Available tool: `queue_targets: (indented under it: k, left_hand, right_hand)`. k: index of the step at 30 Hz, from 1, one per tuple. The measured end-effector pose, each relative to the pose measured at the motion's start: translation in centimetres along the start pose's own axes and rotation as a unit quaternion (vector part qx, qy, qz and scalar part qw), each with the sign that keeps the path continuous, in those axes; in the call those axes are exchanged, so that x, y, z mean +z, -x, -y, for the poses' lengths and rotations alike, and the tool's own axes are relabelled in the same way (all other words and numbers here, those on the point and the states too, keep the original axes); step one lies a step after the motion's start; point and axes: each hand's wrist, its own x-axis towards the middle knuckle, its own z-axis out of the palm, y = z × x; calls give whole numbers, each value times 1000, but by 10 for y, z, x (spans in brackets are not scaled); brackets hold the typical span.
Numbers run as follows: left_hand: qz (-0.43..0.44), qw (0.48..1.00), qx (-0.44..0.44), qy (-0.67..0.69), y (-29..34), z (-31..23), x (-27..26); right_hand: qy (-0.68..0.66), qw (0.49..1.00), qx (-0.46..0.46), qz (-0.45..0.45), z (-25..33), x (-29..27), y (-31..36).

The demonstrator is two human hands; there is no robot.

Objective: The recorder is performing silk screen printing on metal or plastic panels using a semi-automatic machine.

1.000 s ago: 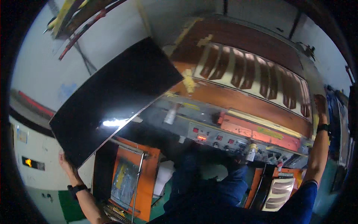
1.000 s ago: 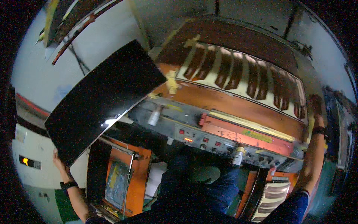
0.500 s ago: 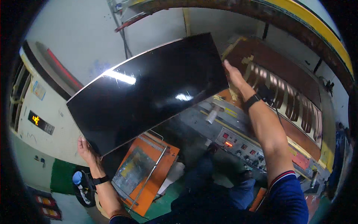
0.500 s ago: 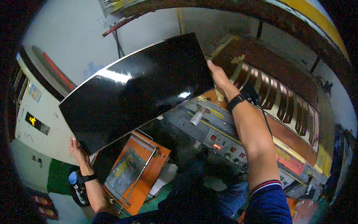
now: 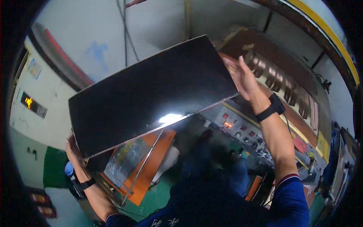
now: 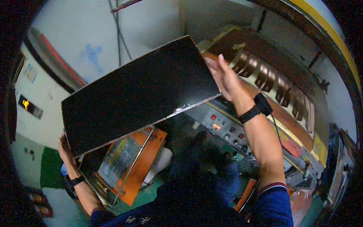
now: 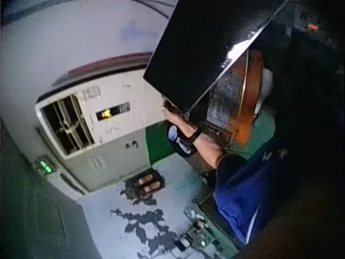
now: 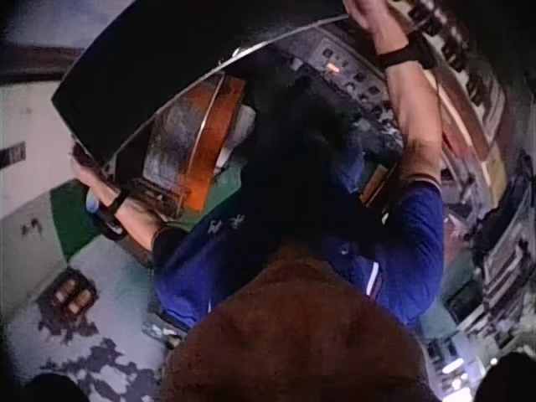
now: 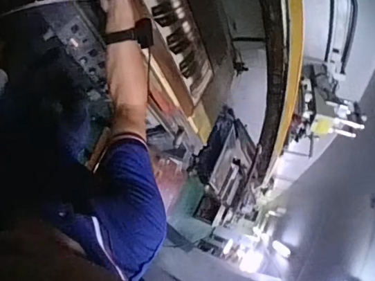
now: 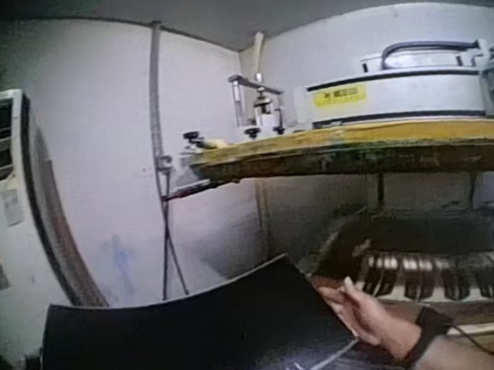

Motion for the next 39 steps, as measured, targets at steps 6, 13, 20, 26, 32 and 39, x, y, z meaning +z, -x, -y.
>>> queue_targets:
  k: [6,13,20,26,32,39]
  left_hand:
    - [42,989,137,27,65,-91,-27]
    - [4,808,401,-432,77,-91,-120]
    - [-169,906,98,-375,73,10,-250]
    - [-234,932,-46,-274,43,80,-361]
    - [-223,919,-99,-308,13,125,-396]
    - [-240,897,-68,-364,8,151,-424]
  right_hand:
    - [-82,986,145,26,-49,28,7]
    - [-25,964,239,112,-125,66,-2]
    - [127,974,159,97,-175,128,-90]
    - [471,856,32,209,-240,238,-160]
    - [465,859,19,213,-309,259,-193]
    - [496,831,93,235,-359,259,-204]
